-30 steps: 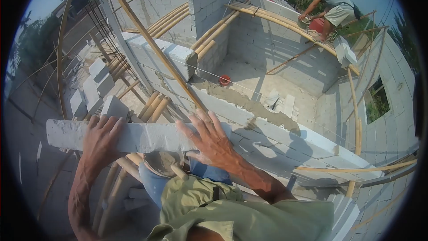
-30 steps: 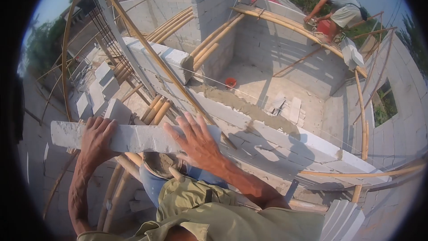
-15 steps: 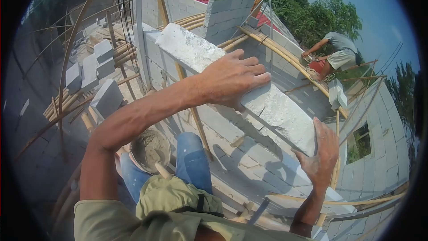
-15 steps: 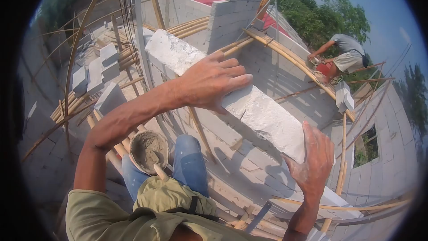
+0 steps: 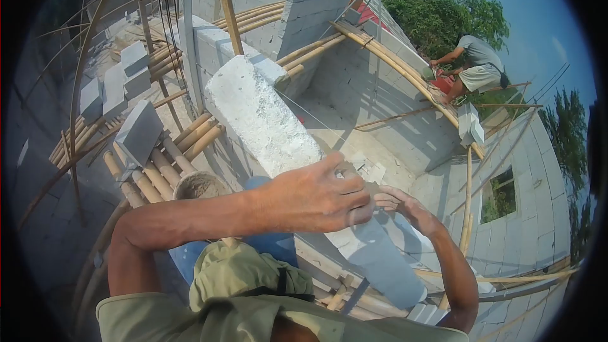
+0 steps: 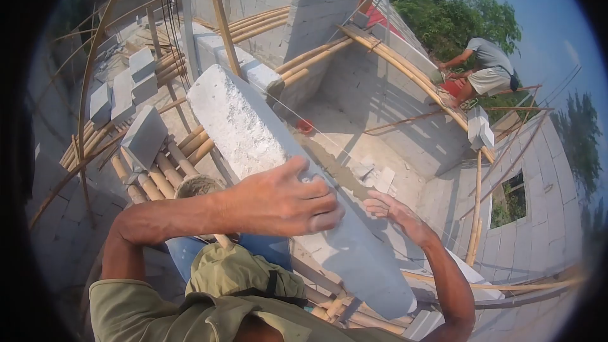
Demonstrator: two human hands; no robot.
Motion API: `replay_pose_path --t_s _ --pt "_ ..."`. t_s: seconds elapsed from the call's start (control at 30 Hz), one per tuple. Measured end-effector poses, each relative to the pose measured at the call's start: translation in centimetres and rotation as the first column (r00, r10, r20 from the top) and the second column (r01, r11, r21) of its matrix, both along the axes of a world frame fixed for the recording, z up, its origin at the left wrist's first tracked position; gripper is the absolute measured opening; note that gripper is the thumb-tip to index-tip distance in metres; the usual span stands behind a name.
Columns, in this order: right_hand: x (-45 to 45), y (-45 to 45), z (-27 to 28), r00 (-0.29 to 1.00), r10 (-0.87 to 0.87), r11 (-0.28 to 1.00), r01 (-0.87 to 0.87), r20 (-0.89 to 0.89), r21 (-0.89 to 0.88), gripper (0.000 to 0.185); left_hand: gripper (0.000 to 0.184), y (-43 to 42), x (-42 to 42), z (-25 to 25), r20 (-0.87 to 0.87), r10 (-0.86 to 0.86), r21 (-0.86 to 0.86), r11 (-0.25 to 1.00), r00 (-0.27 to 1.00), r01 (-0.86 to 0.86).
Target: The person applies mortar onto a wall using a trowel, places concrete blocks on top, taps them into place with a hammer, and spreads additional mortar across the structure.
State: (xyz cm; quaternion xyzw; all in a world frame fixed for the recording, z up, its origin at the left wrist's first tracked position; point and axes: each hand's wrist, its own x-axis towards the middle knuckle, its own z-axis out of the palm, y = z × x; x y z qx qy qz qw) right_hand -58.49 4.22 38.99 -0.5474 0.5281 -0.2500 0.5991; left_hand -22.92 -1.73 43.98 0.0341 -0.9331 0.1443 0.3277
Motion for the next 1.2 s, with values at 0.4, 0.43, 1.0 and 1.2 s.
replay_pose_path --t_s 0.4,0.43,1.0,1.2 --pt "10.0 0.6 -17.1 0.908 -0.198 0.861 -0.020 0.371 0.508 0.102 0.023 5.3 5.4 -6.8 0.091 0.081 -0.026 0.997 0.993 -0.079" --pt "9.5 0.5 -15.5 0.924 -0.196 0.872 0.011 0.327 0.489 0.102 0.023 5.1 5.5 -7.0 0.087 0.080 -0.018 0.997 0.993 -0.079" --pt "5.7 -4.0 19.3 0.539 -0.566 0.749 0.019 -0.624 -0.662 0.093 0.061 -3.5 -1.1 -12.4 -0.380 0.313 0.229 0.943 0.871 -0.240" --pt "1.5 -9.7 16.0 0.462 -0.520 0.738 -0.179 -0.718 -0.650 0.090 0.060 2.4 20.5 -22.9 -0.040 0.758 0.544 0.563 0.651 -0.622"
